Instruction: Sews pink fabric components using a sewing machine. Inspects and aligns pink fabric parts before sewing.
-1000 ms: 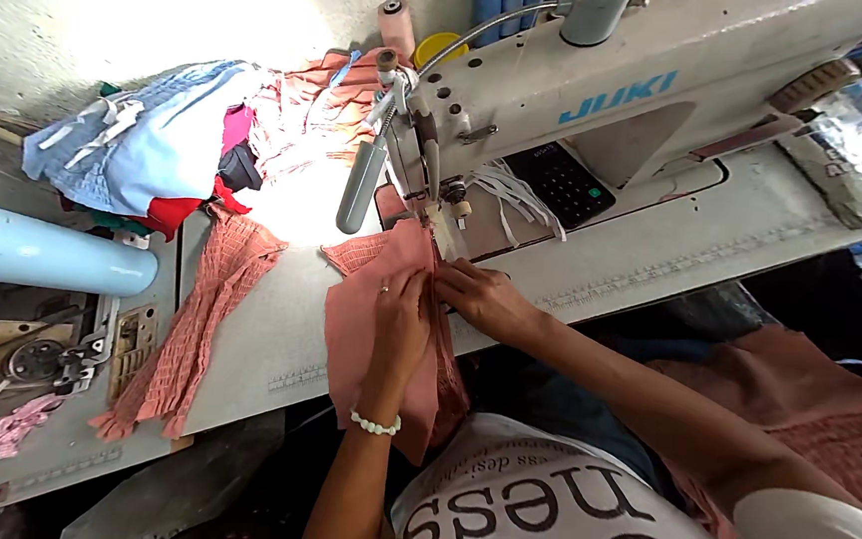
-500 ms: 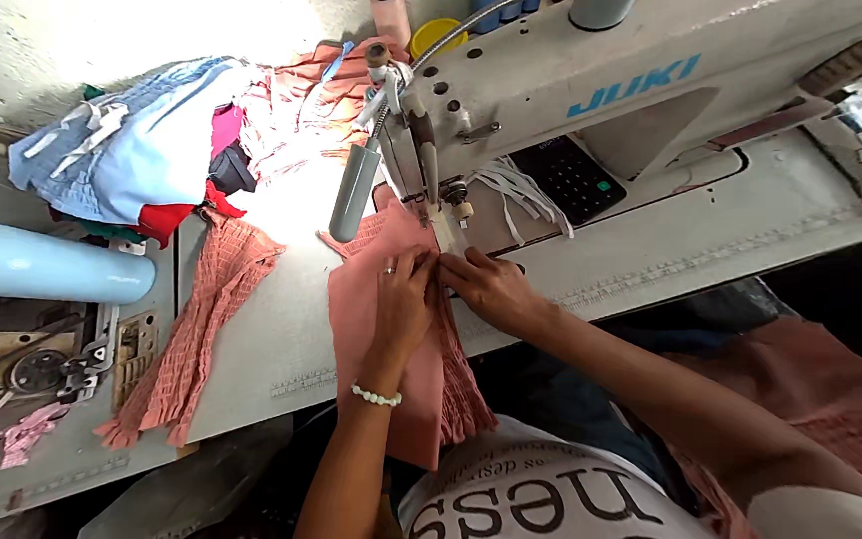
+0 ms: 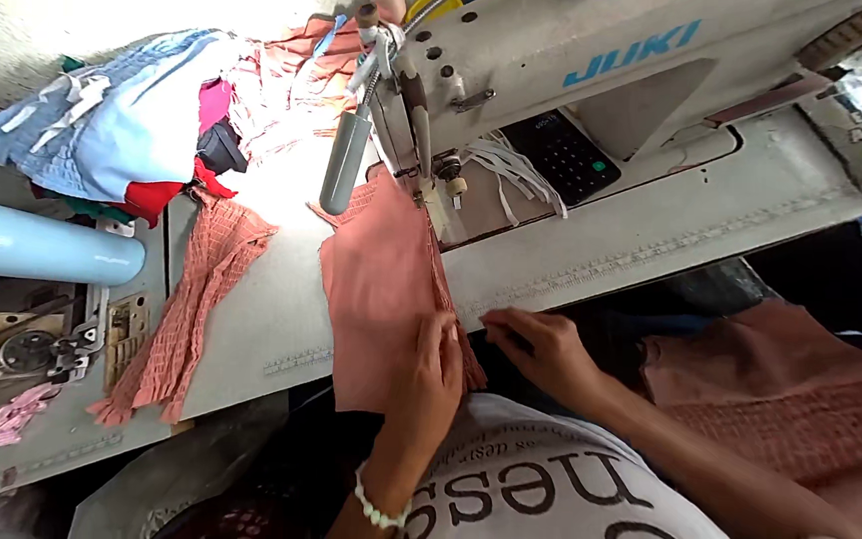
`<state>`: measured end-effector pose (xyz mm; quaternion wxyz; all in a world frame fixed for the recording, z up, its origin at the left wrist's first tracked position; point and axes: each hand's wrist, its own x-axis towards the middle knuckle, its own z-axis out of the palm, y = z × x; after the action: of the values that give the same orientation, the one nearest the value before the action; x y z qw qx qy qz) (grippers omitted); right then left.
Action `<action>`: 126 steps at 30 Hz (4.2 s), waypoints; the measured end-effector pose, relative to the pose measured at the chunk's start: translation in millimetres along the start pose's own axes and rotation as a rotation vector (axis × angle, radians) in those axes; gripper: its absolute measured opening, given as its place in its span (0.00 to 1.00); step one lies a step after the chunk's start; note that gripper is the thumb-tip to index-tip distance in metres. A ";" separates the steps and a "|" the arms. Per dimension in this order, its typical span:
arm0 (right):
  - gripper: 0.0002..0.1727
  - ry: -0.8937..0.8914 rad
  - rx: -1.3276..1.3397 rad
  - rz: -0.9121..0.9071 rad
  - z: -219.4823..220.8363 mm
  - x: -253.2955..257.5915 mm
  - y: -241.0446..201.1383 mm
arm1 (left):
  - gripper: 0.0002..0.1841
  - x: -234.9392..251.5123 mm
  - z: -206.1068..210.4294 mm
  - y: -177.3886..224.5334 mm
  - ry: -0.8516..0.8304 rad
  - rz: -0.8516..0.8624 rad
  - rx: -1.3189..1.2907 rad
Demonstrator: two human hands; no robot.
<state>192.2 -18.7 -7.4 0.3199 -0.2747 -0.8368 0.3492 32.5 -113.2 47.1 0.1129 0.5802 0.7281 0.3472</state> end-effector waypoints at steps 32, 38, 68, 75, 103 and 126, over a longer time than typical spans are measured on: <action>0.13 -0.153 0.271 -0.426 23.9 -2.4 -33.2 | 0.09 -57.4 -40.2 -18.9 0.313 -0.264 -0.129; 0.06 -0.043 0.186 -0.556 20.5 21.9 -52.8 | 0.07 -51.0 -38.2 -12.2 0.463 -0.112 -0.296; 0.04 -0.165 0.687 -0.203 15.4 64.8 -85.3 | 0.07 -48.1 -41.0 -11.4 0.509 0.039 -0.583; 0.05 -0.010 0.241 -0.486 4.8 62.1 -90.3 | 0.18 -52.7 -24.7 -12.7 0.483 0.108 -0.367; 0.09 -0.074 -0.025 -0.505 21.3 -23.9 -34.6 | 0.04 -74.7 -56.8 -109.5 0.129 0.137 -0.249; 0.09 -0.041 -0.017 -0.514 26.3 -32.0 -26.8 | 0.07 -47.6 -38.9 -81.9 0.175 0.288 -0.027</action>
<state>187.3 -67.6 -12.5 0.3786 -0.0484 -0.8885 0.2548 -38.0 -178.7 12.1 0.0061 0.6445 0.6398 0.4186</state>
